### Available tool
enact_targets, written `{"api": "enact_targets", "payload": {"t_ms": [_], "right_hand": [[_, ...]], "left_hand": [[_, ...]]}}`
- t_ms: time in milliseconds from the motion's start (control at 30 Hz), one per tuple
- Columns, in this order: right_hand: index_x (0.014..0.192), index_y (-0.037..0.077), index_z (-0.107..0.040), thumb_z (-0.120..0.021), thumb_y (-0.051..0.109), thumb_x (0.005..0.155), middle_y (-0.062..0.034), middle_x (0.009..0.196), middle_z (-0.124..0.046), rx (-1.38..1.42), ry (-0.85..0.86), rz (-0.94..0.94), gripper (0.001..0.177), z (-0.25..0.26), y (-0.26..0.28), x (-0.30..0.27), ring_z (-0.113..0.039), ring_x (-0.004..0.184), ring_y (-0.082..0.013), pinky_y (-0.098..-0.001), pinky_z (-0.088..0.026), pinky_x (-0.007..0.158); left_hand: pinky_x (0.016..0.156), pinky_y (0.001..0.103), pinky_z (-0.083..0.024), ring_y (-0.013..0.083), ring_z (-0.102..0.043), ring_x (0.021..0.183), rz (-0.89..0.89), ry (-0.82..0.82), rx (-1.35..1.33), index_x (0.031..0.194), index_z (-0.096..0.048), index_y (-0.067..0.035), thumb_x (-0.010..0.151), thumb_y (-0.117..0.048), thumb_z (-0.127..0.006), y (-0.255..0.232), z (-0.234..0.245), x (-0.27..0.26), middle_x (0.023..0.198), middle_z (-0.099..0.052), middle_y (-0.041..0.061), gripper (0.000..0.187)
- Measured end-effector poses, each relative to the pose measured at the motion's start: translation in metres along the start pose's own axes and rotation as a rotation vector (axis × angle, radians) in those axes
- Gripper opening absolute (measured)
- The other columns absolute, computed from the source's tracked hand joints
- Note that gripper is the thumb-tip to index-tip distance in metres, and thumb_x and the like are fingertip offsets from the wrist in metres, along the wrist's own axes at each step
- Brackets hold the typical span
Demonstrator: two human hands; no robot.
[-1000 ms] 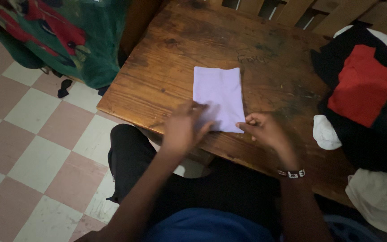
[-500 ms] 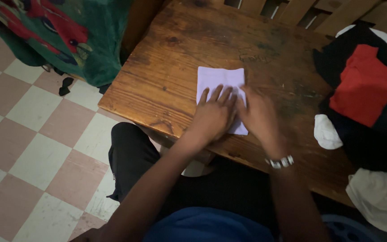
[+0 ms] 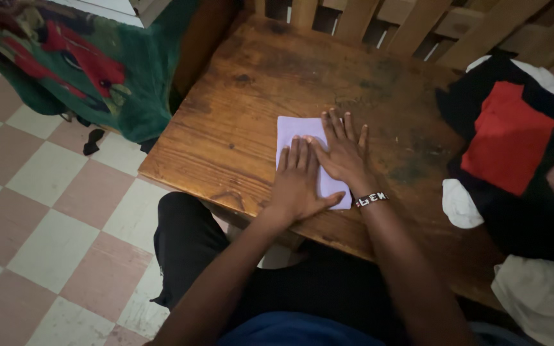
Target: The person picks up a light-purple tank top, spreads it out on a wooden surface, folds the sides inward, and then folds it in half before placing it into a drawer.
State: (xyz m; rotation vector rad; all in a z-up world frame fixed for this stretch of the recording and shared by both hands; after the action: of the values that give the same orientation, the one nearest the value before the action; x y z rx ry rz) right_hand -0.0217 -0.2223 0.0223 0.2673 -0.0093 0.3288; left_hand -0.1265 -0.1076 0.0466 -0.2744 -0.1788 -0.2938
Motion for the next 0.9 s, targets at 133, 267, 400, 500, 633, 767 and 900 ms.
{"api": "enact_targets", "payload": {"t_ms": [133,267,400,500,633,767,900], "right_hand": [[0.161,0.011,-0.029,-0.040,0.060,0.100,-0.0090,0.170,-0.021,0.052,-0.046,0.039,0.079,-0.005,-0.016,0.006,-0.011,0.157,-0.0328,-0.0639,-0.002,0.122],[0.155,-0.002,-0.037,-0.068,0.043,0.097,-0.0248,0.163,-0.035,0.262,-0.242,0.177,0.080,0.012,-0.038,0.018,-0.030,0.153,-0.0398,-0.0468,-0.027,0.125],[0.142,-0.002,-0.052,-0.084,0.031,0.078,-0.0236,0.127,-0.065,0.182,-0.136,0.121,0.079,0.029,-0.048,0.043,-0.057,0.123,-0.0426,-0.0470,-0.046,0.104],[0.109,0.003,-0.076,-0.087,0.035,0.080,-0.0172,0.102,-0.076,0.154,0.050,0.128,0.045,0.030,-0.045,0.051,-0.073,0.094,-0.0316,-0.0431,-0.057,0.085],[0.102,0.004,-0.073,-0.087,0.022,0.073,-0.0078,0.087,-0.075,0.508,0.220,-0.113,0.037,0.032,-0.046,0.051,-0.067,0.073,-0.0199,-0.0369,-0.052,0.063],[0.101,0.007,-0.074,-0.090,0.019,0.078,-0.0089,0.091,-0.075,0.247,0.338,-0.112,0.031,0.039,-0.040,0.056,-0.067,0.078,-0.0176,-0.0315,-0.051,0.067],[0.110,0.012,-0.073,-0.079,0.020,0.086,-0.0073,0.097,-0.078,0.459,0.435,-0.209,0.025,0.045,-0.041,0.051,-0.065,0.083,-0.0181,-0.0312,-0.051,0.067]], "left_hand": [[0.122,0.051,-0.014,0.0446,-0.024,0.149,-0.026,-0.021,-0.077,0.147,-0.038,0.012,0.088,-0.074,-0.053,0.015,0.004,0.003,0.154,-0.035,0.034,0.106],[0.118,0.054,-0.035,0.0368,-0.053,0.134,-0.054,-0.304,0.006,0.129,-0.064,-0.002,0.091,-0.037,-0.068,0.063,0.011,0.037,0.136,-0.062,0.019,0.051],[0.102,0.049,-0.048,0.0392,-0.056,0.125,0.025,-0.110,-0.089,0.129,-0.061,-0.004,0.085,-0.033,-0.075,0.101,0.003,0.094,0.136,-0.061,0.020,0.054],[0.096,0.047,-0.051,0.0392,-0.059,0.119,0.068,0.102,-0.096,0.127,-0.060,-0.004,0.075,-0.035,-0.083,0.110,0.001,0.120,0.128,-0.063,0.021,0.065],[0.098,0.042,-0.055,0.0331,-0.068,0.114,0.139,0.454,-0.009,0.124,-0.068,-0.003,0.076,-0.037,-0.087,0.102,0.001,0.139,0.123,-0.070,0.019,0.062],[0.098,0.040,-0.054,0.0295,-0.071,0.111,0.143,0.601,-0.089,0.130,-0.069,-0.021,0.077,-0.031,-0.080,0.096,0.003,0.131,0.118,-0.074,0.012,0.056],[0.099,0.040,-0.053,0.0250,-0.069,0.114,0.098,0.570,-0.159,0.130,-0.070,-0.018,0.082,-0.032,-0.077,0.095,0.020,0.127,0.124,-0.074,0.007,0.050]]}}
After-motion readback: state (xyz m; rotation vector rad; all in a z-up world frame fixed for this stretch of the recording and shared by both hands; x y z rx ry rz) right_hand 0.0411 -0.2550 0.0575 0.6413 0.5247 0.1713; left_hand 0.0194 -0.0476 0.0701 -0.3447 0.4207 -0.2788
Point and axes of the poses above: each hand's wrist, its own x-axis towards the middle knuckle, its own z-axis out of the back of the hand, y = z × x, the point moved 4 cm from there along x, towards the middle knuckle
